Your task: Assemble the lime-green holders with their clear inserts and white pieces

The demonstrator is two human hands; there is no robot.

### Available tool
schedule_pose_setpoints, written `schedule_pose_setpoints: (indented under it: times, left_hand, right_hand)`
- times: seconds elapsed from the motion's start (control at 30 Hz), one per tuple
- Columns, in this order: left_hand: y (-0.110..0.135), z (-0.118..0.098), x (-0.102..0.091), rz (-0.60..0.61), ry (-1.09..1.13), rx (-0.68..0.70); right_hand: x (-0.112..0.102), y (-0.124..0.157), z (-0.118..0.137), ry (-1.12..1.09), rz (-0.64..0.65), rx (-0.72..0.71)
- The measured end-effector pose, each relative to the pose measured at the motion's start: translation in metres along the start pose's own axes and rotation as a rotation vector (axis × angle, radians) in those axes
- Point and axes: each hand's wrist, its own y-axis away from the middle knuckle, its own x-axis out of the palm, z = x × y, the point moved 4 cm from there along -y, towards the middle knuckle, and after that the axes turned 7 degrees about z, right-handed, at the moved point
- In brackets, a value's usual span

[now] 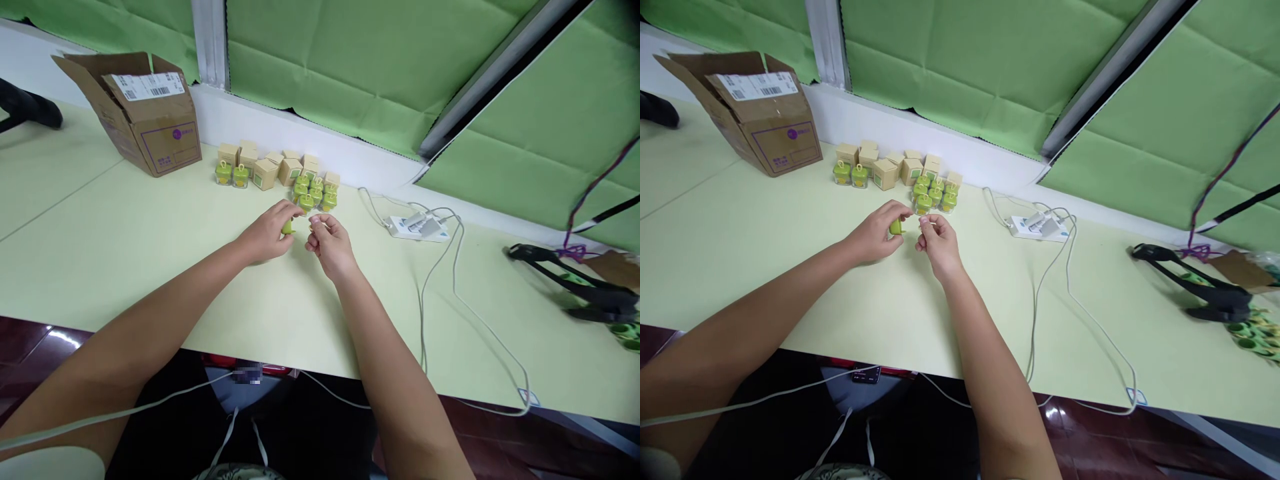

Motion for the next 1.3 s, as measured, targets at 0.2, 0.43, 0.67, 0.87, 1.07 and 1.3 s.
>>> schedule_pose_setpoints:
  times: [0.2,0.43,0.67,0.87,1.07,1.3]
  left_hand:
    - [0.001,0.001,0.002,0.036,-0.029,-0.011]
    - [0.001,0.007,0.001,-0.017,-0.050,-0.050]
    - [0.001,0.004,0.000,-0.006,0.119,-0.100]
    - [0.002,0.001,0.004,0.041,0.236,-0.123]
    - [0.002,0.002,0.007,0.076,0.257,-0.131]
    - [0.002,-0.004,0.009,0.110,0.180,-0.099]
  right_hand:
    - [-0.008,-0.004,0.001,-0.004,-0.064,-0.039]
    - [-0.005,-0.003,0.006,0.140,0.071,-0.141]
    - [0.000,0.008,0.008,0.595,0.029,-0.356]
    - [0.003,0.013,0.012,0.775,0.028,-0.450]
    - [0.012,0.019,0.015,0.832,-0.020,-0.401]
    - [0.016,0.020,0.006,0.810,-0.066,-0.324]
